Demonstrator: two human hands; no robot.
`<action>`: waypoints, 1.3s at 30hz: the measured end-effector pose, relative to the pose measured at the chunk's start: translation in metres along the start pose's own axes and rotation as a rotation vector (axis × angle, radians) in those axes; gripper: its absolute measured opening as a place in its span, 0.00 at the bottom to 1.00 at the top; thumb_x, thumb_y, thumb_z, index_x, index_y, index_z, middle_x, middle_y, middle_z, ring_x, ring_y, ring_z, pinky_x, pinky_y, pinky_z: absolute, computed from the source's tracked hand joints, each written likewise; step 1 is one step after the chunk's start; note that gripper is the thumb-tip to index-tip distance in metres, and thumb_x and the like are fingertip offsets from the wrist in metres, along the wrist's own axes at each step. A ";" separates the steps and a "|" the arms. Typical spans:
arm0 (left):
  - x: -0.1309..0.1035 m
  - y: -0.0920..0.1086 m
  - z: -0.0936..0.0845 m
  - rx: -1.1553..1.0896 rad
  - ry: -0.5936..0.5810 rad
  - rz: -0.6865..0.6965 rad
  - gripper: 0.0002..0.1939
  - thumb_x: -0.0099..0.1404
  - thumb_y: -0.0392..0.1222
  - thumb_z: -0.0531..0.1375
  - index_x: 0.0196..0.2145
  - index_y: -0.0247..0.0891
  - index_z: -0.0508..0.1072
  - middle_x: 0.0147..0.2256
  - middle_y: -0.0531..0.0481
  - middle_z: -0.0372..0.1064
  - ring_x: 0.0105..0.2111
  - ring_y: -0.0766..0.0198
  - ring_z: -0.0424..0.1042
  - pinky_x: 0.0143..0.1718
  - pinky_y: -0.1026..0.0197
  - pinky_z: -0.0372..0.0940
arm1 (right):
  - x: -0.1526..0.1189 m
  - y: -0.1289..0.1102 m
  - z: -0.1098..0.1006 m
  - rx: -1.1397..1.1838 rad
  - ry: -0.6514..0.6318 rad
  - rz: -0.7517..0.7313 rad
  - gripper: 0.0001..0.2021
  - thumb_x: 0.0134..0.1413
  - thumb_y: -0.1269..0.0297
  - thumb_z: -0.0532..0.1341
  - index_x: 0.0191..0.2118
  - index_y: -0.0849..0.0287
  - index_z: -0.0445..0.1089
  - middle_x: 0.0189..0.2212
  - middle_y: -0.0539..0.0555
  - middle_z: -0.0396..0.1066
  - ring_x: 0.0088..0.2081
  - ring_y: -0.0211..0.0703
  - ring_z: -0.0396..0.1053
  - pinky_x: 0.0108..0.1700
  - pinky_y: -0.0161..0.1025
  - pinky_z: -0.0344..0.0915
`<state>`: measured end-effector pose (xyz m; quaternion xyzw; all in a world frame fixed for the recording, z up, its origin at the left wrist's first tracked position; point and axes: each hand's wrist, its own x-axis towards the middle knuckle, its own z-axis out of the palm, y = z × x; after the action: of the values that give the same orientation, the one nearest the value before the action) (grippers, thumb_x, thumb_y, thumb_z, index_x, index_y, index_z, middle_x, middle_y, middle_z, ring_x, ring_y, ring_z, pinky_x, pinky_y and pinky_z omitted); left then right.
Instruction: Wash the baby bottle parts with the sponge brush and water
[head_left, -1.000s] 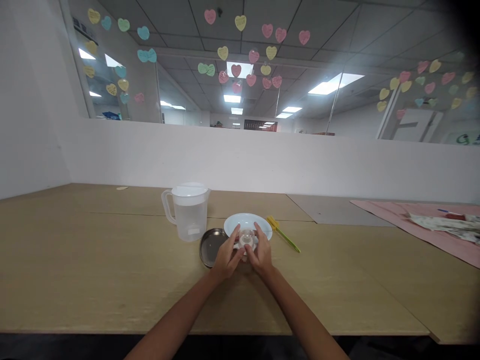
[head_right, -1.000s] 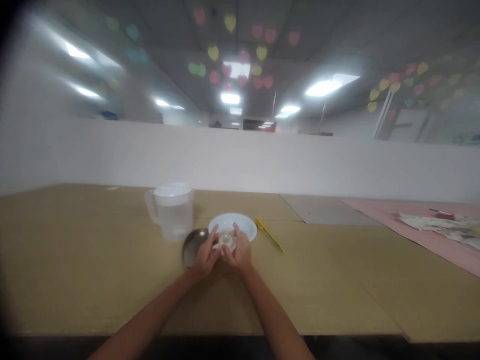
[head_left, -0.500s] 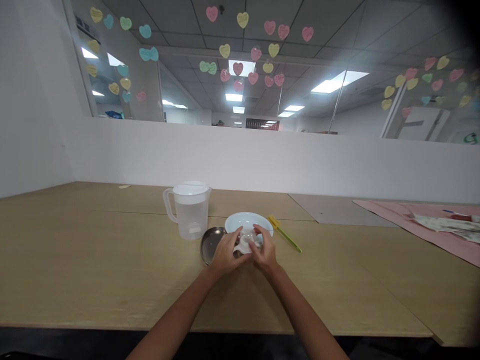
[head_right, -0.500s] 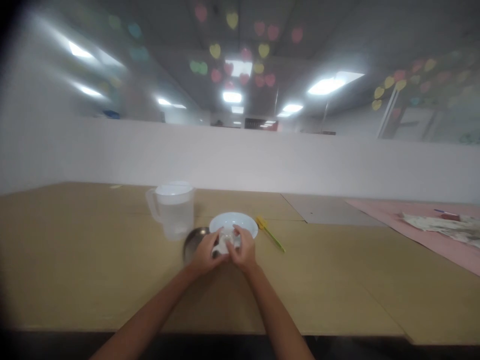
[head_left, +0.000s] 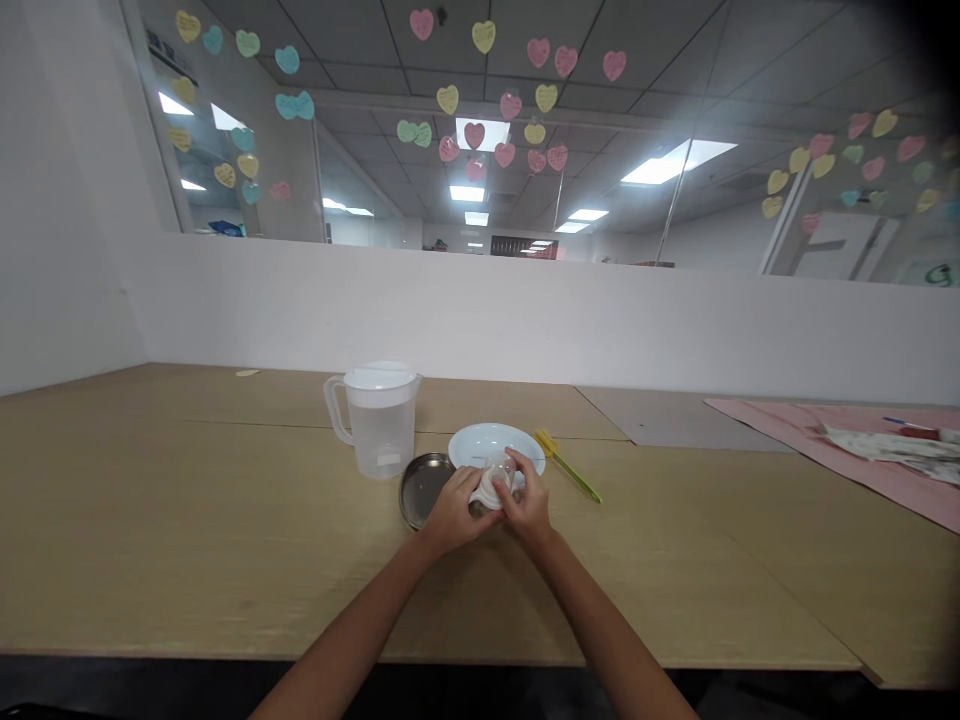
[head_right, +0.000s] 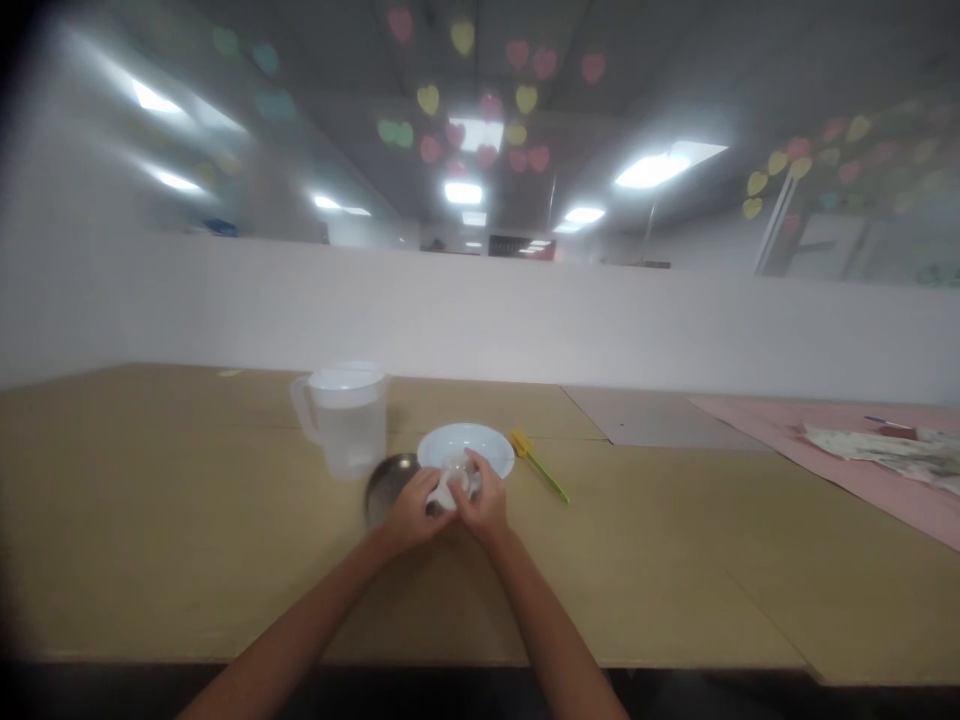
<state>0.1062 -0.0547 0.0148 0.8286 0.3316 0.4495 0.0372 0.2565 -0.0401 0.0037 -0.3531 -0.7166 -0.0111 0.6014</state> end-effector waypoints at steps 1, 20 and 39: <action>0.000 0.000 0.000 -0.008 -0.003 -0.006 0.16 0.55 0.46 0.58 0.40 0.36 0.65 0.37 0.45 0.65 0.38 0.60 0.64 0.41 0.57 0.60 | 0.000 0.000 0.000 -0.013 -0.001 -0.008 0.21 0.50 0.60 0.56 0.50 0.62 0.59 0.43 0.60 0.67 0.42 0.48 0.67 0.44 0.44 0.64; 0.002 0.006 -0.002 -0.089 -0.068 -0.097 0.19 0.53 0.49 0.60 0.41 0.37 0.67 0.38 0.46 0.68 0.38 0.59 0.66 0.41 0.58 0.60 | -0.008 0.010 0.011 0.112 0.272 0.074 0.25 0.54 0.59 0.52 0.56 0.63 0.51 0.50 0.63 0.61 0.51 0.49 0.60 0.49 0.47 0.60; 0.002 0.005 -0.002 -0.074 -0.051 -0.142 0.20 0.52 0.48 0.60 0.41 0.37 0.67 0.40 0.46 0.68 0.40 0.58 0.66 0.43 0.58 0.60 | 0.019 0.036 -0.007 0.120 0.018 0.219 0.20 0.44 0.66 0.58 0.47 0.59 0.66 0.47 0.59 0.65 0.48 0.47 0.62 0.46 0.47 0.62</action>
<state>0.1082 -0.0583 0.0196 0.8123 0.3716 0.4363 0.1081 0.2812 -0.0066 0.0076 -0.3926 -0.6677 0.0946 0.6254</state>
